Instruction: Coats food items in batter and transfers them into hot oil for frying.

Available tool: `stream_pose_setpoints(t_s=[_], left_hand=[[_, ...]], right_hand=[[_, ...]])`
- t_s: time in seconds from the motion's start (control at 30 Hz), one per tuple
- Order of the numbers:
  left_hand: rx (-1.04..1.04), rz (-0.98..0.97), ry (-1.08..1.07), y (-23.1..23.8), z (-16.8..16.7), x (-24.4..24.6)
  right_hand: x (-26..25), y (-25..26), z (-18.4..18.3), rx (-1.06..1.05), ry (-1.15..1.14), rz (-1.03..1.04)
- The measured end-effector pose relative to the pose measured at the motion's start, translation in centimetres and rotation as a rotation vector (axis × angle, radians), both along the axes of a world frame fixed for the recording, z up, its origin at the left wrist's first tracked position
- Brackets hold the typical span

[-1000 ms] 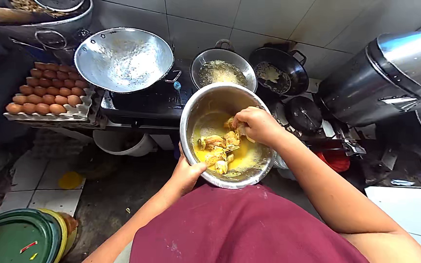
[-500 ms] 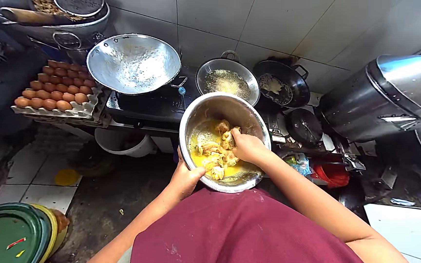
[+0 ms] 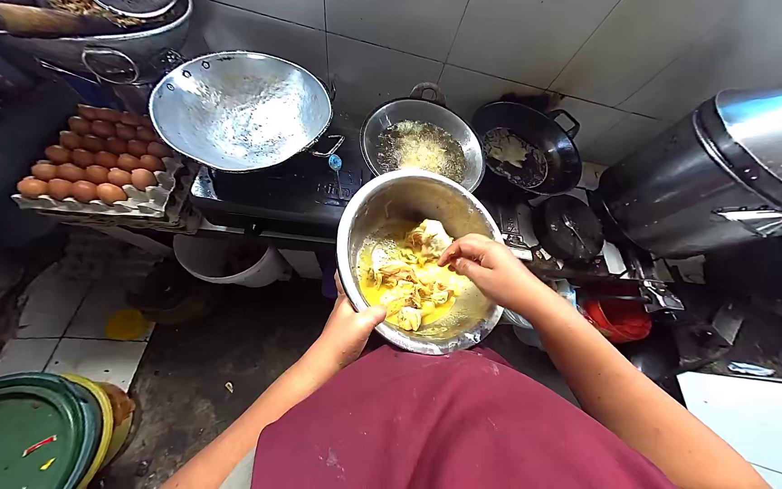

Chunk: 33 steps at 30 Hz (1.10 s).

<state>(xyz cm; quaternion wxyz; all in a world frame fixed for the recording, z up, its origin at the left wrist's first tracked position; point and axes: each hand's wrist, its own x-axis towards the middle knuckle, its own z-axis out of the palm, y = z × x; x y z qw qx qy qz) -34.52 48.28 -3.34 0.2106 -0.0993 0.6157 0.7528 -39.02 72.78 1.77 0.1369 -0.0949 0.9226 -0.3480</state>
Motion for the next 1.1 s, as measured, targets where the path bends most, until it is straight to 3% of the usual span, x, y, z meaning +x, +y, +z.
stream_pose_setpoints(t_s=[0.07,0.23,0.37,0.6,0.7,0.8,0.93,1.0,1.1], left_hand=[[0.005,-0.020,0.000,0.3,0.0,-0.2],[0.019,-0.049,-0.014,0.8,0.2,-0.3],[0.059,-0.048,-0.038,1.3,0.2,-0.4],[0.092,-0.035,-0.050,1.2,0.0,0.4],[0.094,-0.032,-0.047,1.1,-0.2,0.9],[0.093,-0.038,-0.052,1.2,0.2,1.3],[0.052,-0.079,-0.047,1.3,0.5,1.8],[0.044,-0.088,-0.038,1.3,0.5,2.1],[0.036,-0.100,-0.025,1.4,0.6,2.4]], right_hand=[[0.6,-0.4,-1.5,0.011,-0.137,0.057],[1.9,-1.3,-3.0,0.359,-0.401,0.385],[1.9,-1.7,-2.6,0.494,-0.506,0.406],[2.8,-1.8,-1.0,0.492,-0.434,0.254],[3.5,-0.7,0.1,0.392,-0.324,0.331],[3.3,0.4,1.3,0.323,-0.355,0.416],[0.6,1.2,1.4,0.451,-0.206,0.120],[-0.7,1.6,-0.7,0.585,-0.086,-0.028],[-0.8,0.8,-4.0,0.739,-0.092,-0.069]])
